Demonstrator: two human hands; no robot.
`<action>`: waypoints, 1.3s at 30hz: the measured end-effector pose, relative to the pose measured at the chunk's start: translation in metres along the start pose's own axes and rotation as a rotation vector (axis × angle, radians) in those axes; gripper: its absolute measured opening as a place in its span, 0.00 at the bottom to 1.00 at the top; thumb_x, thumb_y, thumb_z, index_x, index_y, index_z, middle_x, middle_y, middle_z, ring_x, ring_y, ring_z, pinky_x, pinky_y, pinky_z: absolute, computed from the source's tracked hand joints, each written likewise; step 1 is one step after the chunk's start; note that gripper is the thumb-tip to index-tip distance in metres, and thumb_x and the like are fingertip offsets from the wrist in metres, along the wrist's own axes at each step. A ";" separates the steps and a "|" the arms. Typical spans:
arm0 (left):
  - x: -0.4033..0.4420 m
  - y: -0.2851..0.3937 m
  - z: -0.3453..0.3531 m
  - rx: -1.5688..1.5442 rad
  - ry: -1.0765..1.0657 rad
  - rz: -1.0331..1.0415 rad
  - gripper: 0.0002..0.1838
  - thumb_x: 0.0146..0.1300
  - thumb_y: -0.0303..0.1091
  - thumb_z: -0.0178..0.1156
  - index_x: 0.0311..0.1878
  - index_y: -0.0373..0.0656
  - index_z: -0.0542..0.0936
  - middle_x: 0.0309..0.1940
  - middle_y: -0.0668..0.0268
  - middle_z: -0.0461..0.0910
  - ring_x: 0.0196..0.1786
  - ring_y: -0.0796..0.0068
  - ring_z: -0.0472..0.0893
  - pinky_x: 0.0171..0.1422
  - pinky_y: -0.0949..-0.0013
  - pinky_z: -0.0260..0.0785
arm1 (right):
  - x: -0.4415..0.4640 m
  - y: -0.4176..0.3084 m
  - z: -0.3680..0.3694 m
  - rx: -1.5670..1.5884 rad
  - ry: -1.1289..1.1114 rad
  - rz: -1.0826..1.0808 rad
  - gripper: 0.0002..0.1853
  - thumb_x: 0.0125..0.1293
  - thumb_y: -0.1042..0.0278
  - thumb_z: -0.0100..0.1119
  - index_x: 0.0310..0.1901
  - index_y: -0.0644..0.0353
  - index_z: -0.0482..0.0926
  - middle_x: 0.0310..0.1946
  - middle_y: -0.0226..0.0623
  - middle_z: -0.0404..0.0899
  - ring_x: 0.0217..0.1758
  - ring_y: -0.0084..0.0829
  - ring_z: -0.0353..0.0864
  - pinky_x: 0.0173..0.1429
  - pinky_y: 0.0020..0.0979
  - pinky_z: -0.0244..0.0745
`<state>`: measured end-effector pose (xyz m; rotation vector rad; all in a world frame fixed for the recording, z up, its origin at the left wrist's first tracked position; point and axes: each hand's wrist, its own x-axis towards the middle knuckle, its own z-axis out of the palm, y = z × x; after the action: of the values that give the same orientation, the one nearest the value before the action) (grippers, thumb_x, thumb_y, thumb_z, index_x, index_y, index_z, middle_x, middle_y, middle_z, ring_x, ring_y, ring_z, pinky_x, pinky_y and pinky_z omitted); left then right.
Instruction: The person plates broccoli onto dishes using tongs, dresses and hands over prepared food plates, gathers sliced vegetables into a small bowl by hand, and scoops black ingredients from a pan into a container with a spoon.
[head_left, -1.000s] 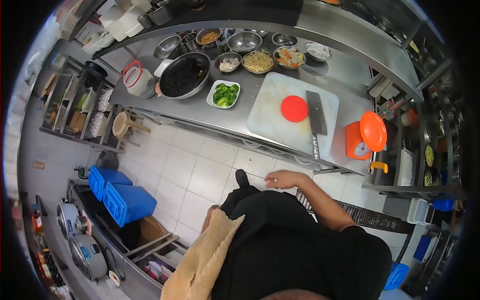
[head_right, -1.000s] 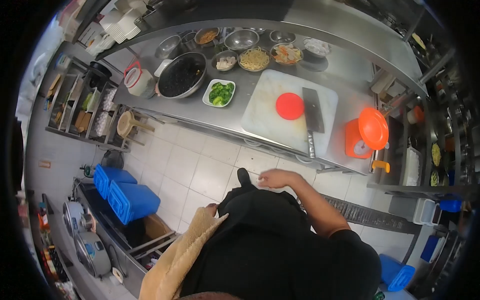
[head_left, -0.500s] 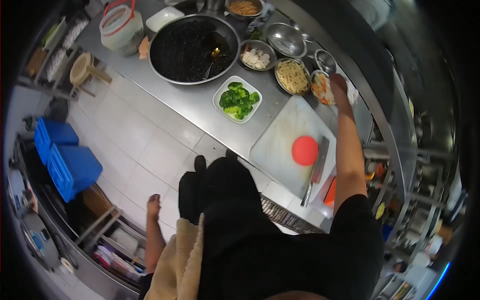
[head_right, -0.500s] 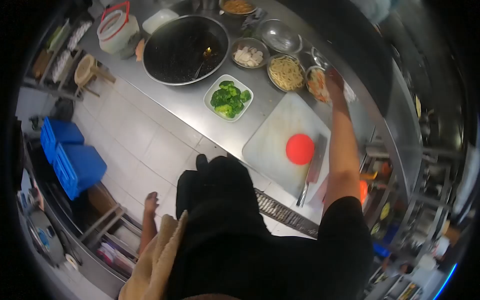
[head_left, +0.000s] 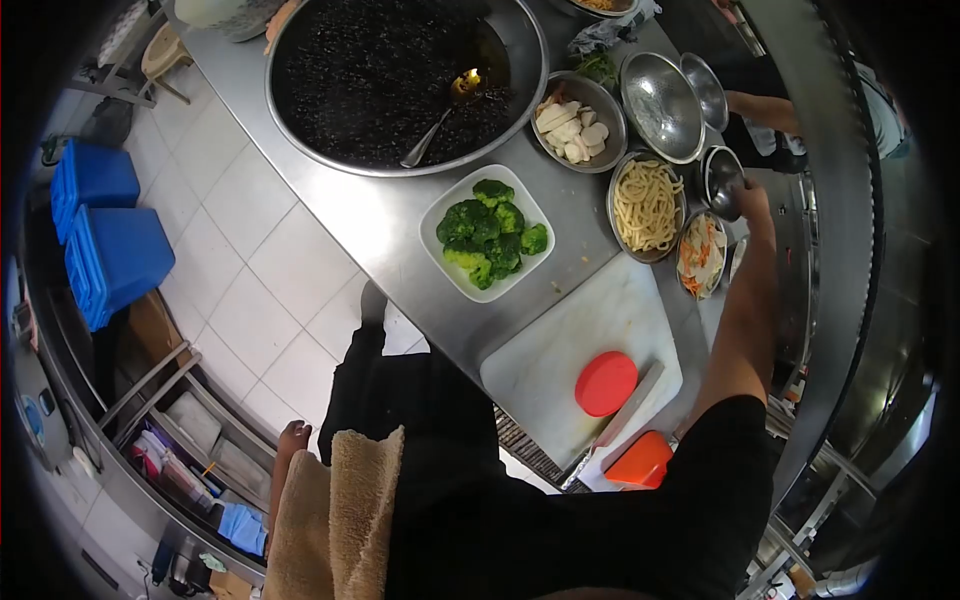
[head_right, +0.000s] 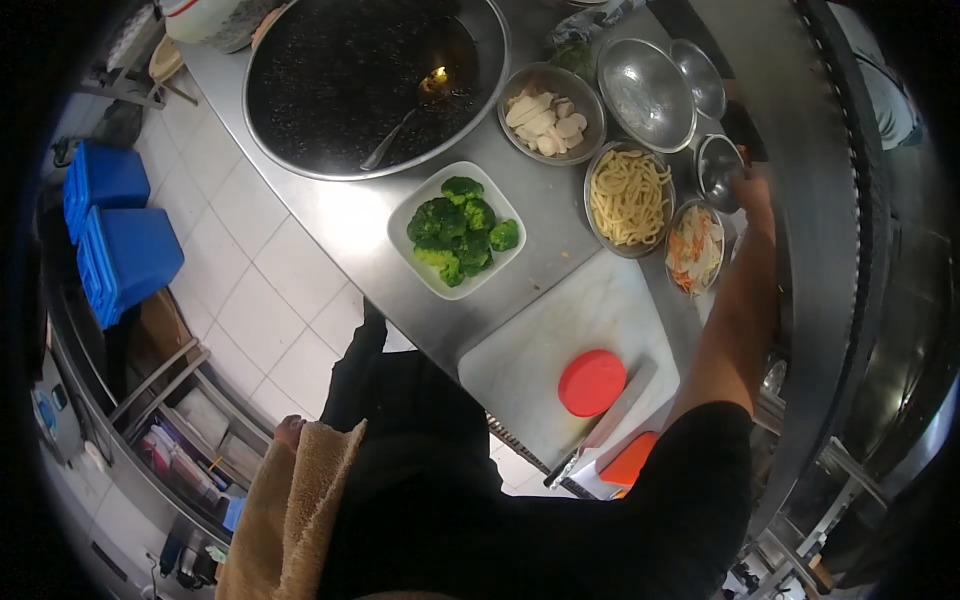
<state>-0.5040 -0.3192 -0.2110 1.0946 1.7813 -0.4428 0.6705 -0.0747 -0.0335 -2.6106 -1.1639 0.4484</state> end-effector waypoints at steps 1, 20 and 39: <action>0.004 -0.004 0.006 -0.064 0.009 0.019 0.26 0.70 0.47 0.66 0.61 0.35 0.80 0.54 0.50 0.87 0.58 0.55 0.86 0.63 0.57 0.78 | -0.024 -0.035 -0.021 -0.065 -0.031 0.140 0.20 0.66 0.63 0.66 0.56 0.62 0.84 0.39 0.38 0.87 0.36 0.28 0.86 0.37 0.35 0.80; -0.023 0.071 -0.005 -0.131 0.141 0.088 0.25 0.71 0.43 0.67 0.63 0.35 0.80 0.55 0.50 0.86 0.59 0.58 0.86 0.63 0.60 0.78 | 0.116 -0.095 0.049 0.113 0.079 0.365 0.22 0.67 0.60 0.63 0.60 0.60 0.82 0.50 0.40 0.85 0.50 0.32 0.85 0.52 0.35 0.80; 0.101 0.018 -0.042 0.456 -0.032 0.657 0.11 0.67 0.38 0.59 0.46 0.42 0.83 0.45 0.53 0.85 0.52 0.47 0.82 0.57 0.50 0.77 | -0.276 -0.049 -0.056 1.017 0.697 0.381 0.12 0.67 0.69 0.59 0.50 0.61 0.81 0.41 0.42 0.83 0.33 0.36 0.85 0.31 0.37 0.84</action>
<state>-0.5252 -0.2315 -0.2755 1.8885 1.2107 -0.4592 0.4835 -0.2560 0.0836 -1.7838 -0.1076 0.0988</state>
